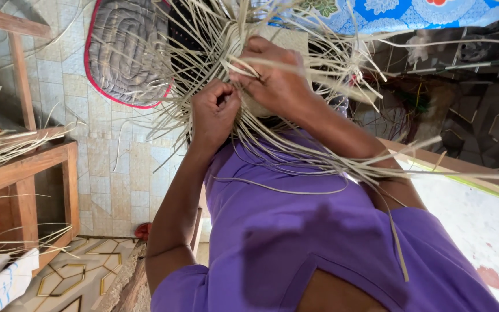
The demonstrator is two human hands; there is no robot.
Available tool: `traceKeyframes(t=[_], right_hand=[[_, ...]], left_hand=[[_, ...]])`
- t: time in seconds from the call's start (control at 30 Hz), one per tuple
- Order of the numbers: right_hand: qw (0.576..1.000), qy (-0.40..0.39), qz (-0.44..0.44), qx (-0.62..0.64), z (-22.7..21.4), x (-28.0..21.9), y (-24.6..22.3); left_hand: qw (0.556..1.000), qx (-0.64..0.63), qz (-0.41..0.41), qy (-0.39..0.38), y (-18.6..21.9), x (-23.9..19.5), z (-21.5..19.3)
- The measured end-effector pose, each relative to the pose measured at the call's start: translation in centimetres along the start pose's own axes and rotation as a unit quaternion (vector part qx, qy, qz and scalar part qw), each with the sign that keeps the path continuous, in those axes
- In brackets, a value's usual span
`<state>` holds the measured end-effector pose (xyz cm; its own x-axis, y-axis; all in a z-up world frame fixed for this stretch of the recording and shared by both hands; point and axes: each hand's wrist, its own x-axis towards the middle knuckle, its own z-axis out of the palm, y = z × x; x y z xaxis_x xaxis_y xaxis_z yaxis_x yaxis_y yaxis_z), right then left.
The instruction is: The person weaves dried plant fibers into a basket base, interlacing strands by hand to form a tight pattern. They repeatedly adjust and tighten the weave while holding the basket between their legs.
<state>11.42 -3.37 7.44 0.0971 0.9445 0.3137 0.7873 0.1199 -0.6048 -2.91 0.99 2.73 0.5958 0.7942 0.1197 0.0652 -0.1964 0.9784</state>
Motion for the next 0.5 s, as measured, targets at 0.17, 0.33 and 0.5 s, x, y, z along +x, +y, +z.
traceKeyframes(t=[0.17, 0.33, 0.5], right_hand=[[0.997, -0.074, 0.013, -0.033, -0.6, -3.4, -0.5], [0.97, -0.109, 0.077, 0.205, -4.7, -2.3, -4.0], [0.954, -0.099, 0.251, 0.129, -7.0, -1.6, -4.5]], left_hand=[[0.998, -0.032, -0.045, -0.013, -0.7, -0.5, -0.2], [0.992, -0.106, -0.063, -0.012, -1.4, -0.3, 0.7], [0.998, -0.028, -0.052, 0.003, -0.5, -0.2, 0.9]])
